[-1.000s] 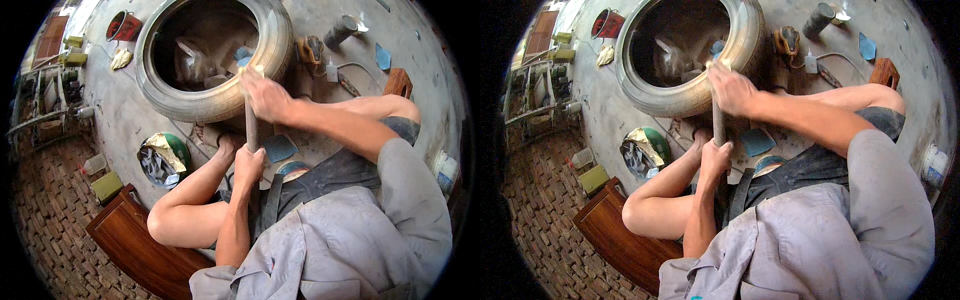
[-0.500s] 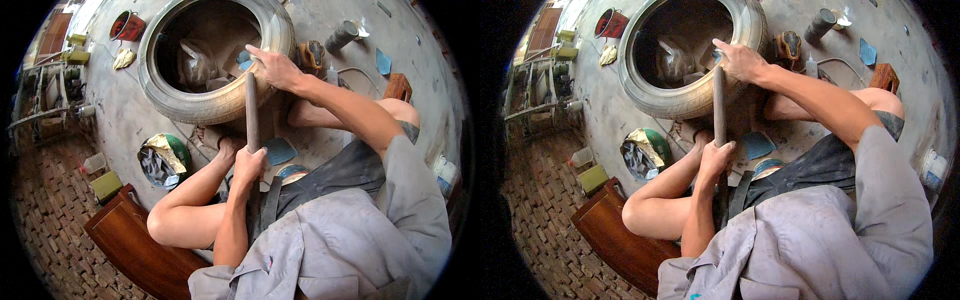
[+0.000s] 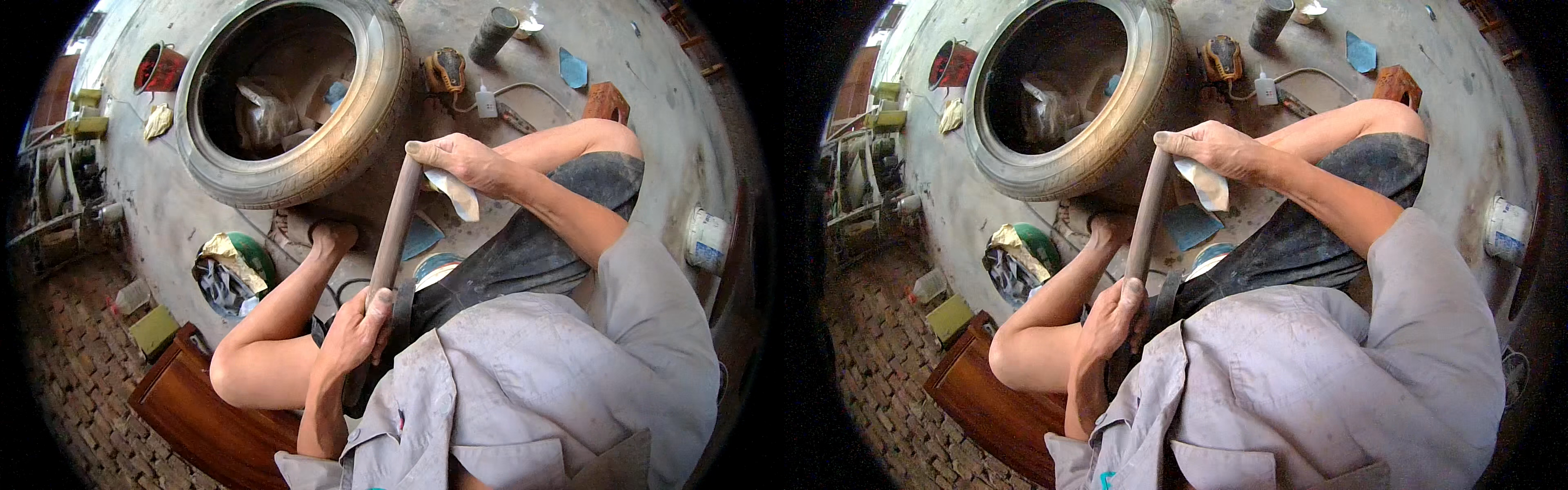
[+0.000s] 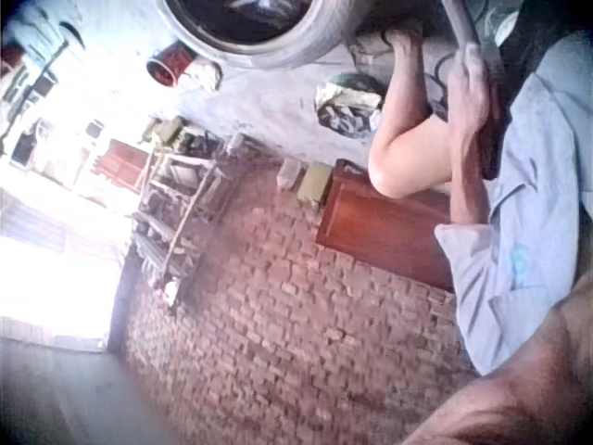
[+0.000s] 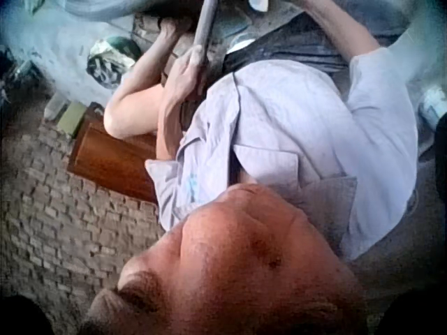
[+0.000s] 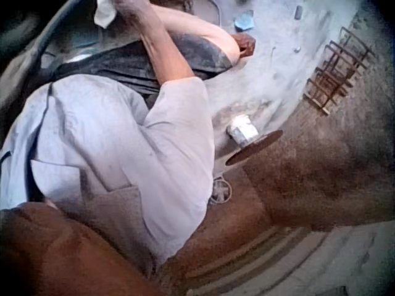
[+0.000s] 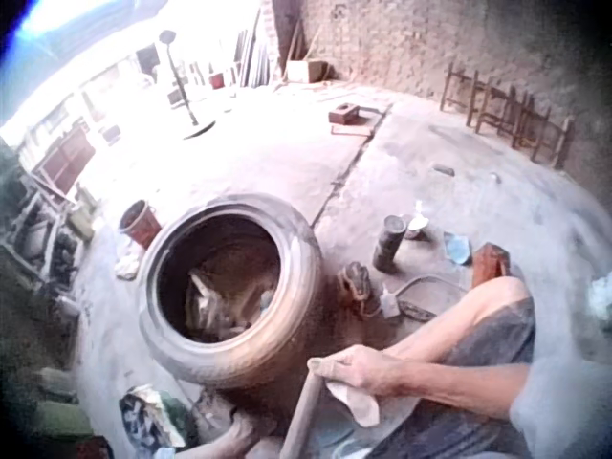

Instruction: The person selects a sanding block from a cluttered shelf, then sits on the floor and sands a long metal pipe using the sanding block. The pipe is held against a tire for stability while sanding.

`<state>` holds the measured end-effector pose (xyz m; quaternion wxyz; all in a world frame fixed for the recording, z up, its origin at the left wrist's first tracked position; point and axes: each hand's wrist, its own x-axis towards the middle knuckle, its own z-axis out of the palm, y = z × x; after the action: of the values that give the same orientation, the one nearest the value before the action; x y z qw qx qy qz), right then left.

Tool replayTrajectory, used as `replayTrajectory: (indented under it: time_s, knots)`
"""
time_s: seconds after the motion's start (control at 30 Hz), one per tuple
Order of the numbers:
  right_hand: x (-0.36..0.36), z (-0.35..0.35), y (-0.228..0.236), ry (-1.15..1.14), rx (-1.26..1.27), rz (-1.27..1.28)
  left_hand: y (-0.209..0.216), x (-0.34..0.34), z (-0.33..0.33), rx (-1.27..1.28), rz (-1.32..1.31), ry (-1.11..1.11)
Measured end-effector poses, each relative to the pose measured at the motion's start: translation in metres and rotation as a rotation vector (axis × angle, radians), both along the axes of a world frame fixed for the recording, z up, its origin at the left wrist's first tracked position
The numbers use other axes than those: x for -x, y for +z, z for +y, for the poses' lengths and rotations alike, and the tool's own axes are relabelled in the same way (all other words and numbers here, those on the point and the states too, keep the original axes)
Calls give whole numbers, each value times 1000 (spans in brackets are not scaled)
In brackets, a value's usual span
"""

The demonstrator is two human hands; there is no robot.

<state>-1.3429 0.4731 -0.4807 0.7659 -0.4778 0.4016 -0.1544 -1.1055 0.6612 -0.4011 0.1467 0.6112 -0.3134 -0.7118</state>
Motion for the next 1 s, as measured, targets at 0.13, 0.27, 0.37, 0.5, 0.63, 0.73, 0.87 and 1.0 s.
replayTrajectory:
  time_s: [0.13, 0.27, 0.37, 0.5, 0.63, 0.73, 0.87, 1.0]
  knots:
    - [-7, 18, 19, 64, -16, -13, -1, 18, -17, 161, -76, 68]
    - [-17, 42, 31, 152, 58, -32, -3, 39, -49, 117, 106, 213]
    - [-16, 49, 23, 101, 48, -65, -10, 41, -50, 29, 189, 279]
    - [-11, 52, 17, 114, 36, -118, -14, 47, -46, -23, 237, 391]
    - [-9, 54, 12, 110, 61, -124, -17, 49, -46, -20, 235, 372]
    - [-8, 54, 10, 112, 63, -114, -21, 44, -42, -27, 293, 368]
    - [-8, 54, 5, 113, 26, -187, -24, 44, -39, 33, 369, 383]
    - [-6, 50, 10, 167, -8, -180, -20, 45, -39, 67, 379, 370]
